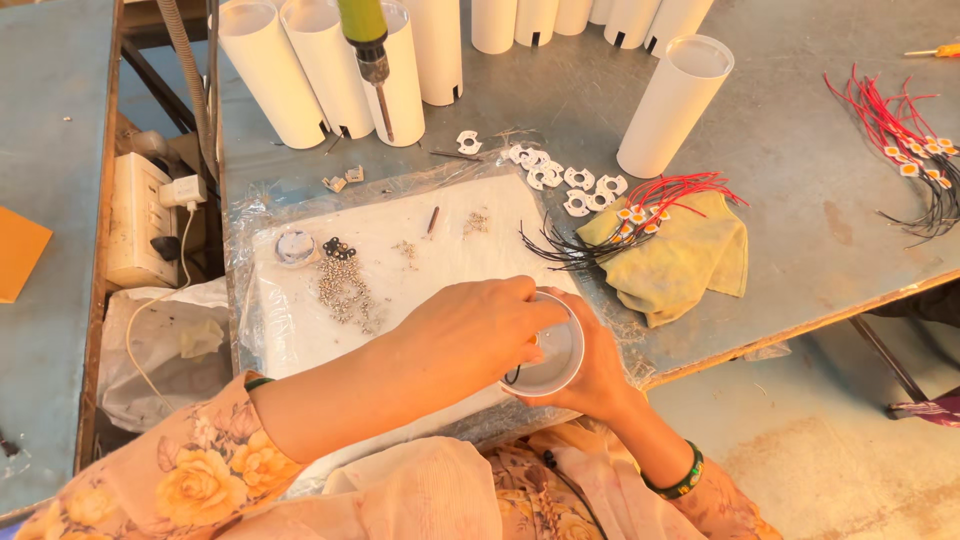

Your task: The person assembles a cylindrical light fixture by inserting an LED module into a white plastic housing, threading wires through a hole, and securing the module with a screw using a power drill. The person repeats the process for a second unit.

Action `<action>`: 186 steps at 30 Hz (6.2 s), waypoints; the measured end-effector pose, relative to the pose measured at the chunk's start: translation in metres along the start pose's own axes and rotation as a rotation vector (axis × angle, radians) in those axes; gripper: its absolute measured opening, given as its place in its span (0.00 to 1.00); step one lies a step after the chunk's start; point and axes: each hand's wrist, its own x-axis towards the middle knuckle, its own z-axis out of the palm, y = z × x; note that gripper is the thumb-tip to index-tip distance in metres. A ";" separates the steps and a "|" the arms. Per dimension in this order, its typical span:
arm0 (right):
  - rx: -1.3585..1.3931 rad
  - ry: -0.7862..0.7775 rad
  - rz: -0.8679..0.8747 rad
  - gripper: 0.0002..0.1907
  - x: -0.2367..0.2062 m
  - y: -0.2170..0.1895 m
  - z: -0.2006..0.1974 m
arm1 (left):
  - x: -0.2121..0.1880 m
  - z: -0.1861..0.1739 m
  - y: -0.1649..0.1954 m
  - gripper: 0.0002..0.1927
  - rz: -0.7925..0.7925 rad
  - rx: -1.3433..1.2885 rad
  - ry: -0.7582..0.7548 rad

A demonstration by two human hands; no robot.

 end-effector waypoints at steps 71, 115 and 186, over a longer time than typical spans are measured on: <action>-0.352 0.366 0.035 0.56 0.007 -0.036 -0.008 | 0.027 0.019 0.022 0.19 0.119 0.442 0.243; -0.365 0.326 -0.205 0.62 0.005 -0.008 -0.011 | 0.034 0.038 0.009 0.19 0.010 0.260 0.177; 0.022 0.013 0.062 0.54 -0.007 -0.002 0.020 | -0.049 0.053 -0.010 0.08 0.236 0.846 0.172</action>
